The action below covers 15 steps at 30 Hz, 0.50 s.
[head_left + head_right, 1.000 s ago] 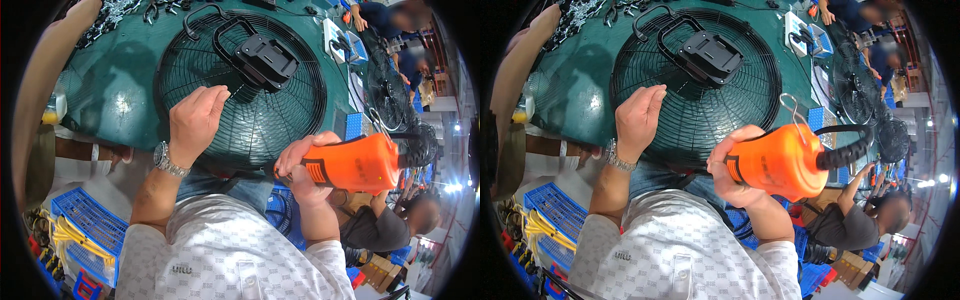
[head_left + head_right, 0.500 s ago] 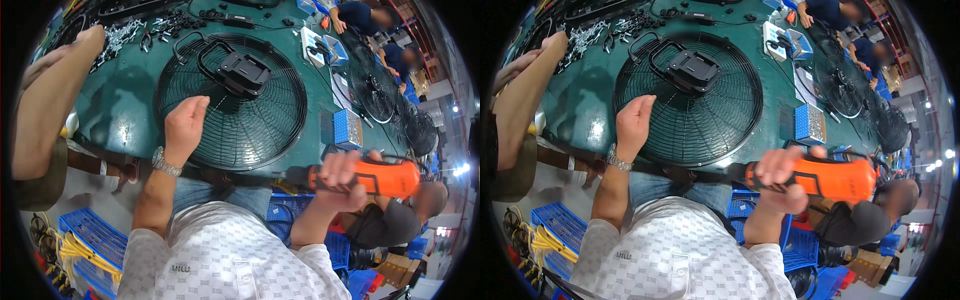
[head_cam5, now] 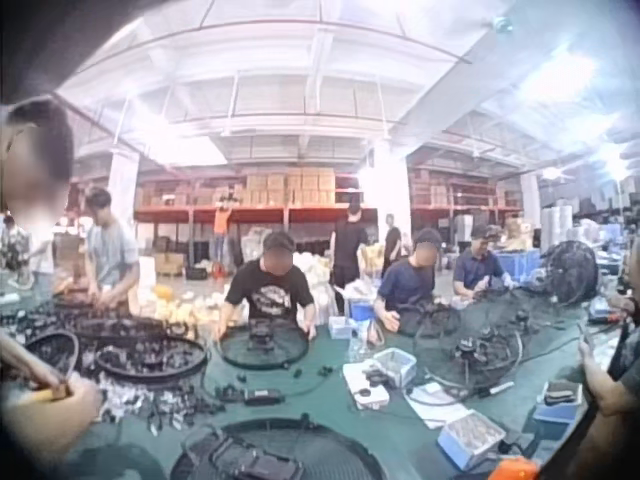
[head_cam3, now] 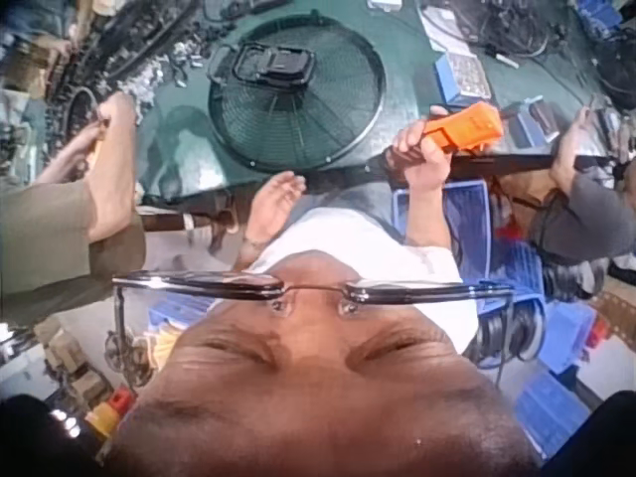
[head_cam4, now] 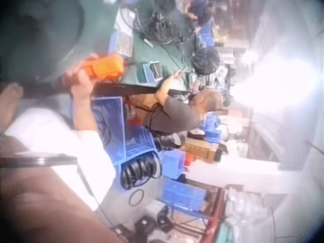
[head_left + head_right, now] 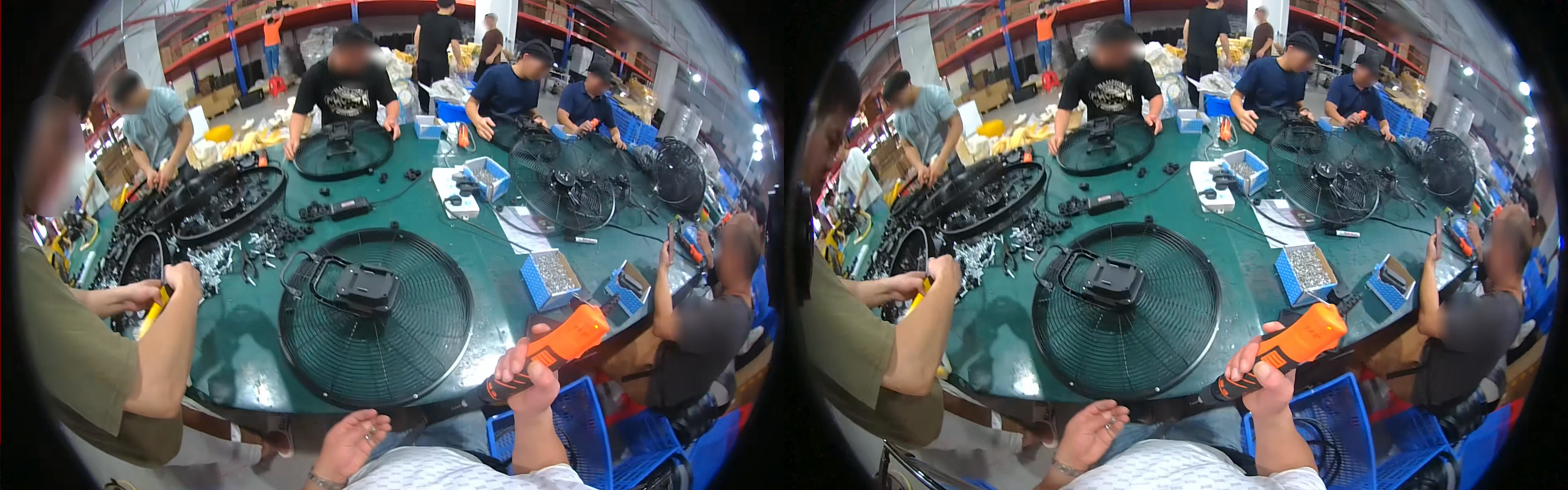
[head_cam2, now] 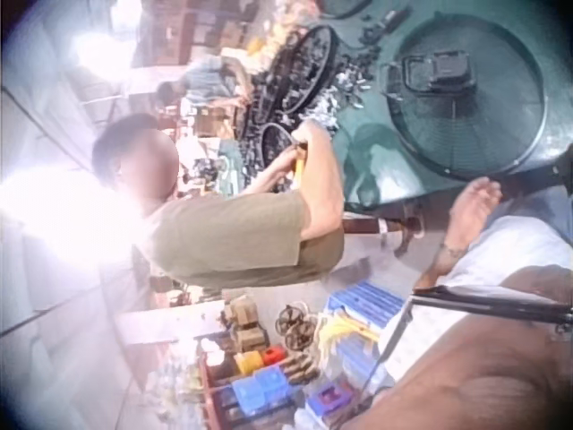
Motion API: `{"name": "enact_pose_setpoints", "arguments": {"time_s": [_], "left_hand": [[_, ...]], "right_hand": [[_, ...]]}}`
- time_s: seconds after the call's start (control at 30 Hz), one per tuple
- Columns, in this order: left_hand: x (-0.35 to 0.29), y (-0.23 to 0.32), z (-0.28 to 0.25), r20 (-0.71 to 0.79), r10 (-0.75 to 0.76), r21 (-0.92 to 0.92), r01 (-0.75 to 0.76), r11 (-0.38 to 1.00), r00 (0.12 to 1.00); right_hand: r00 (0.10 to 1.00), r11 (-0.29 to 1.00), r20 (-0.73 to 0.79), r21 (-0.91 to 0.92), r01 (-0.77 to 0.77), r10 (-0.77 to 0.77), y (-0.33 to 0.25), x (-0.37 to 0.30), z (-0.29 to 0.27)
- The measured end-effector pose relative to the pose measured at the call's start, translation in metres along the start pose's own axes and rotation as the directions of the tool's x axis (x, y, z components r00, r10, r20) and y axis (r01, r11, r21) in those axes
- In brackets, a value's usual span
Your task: Assembling the guards, motors, and housing of electric fans at a factory workstation.
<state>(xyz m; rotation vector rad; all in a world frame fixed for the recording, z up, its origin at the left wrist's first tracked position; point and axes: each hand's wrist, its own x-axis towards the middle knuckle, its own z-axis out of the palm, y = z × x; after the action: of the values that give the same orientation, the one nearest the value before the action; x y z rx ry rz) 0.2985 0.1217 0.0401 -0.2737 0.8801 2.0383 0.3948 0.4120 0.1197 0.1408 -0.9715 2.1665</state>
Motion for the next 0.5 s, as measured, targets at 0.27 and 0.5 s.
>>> {"name": "enact_pose_setpoints", "arguments": {"time_s": [0.27,0.5], "left_hand": [[0.005,0.016,-0.025,0.13,0.102,-0.086,-0.091,0.992,0.986],[-0.003,0.029,-0.008,-0.032,0.244,-0.023,-0.245,0.969,0.969]], "right_hand": [[0.918,0.882,-0.271,-0.298,-0.366,0.29,0.012,0.008,0.003],[0.87,0.86,-0.369,-0.265,-0.435,0.326,0.019,0.003,-0.009]]}}
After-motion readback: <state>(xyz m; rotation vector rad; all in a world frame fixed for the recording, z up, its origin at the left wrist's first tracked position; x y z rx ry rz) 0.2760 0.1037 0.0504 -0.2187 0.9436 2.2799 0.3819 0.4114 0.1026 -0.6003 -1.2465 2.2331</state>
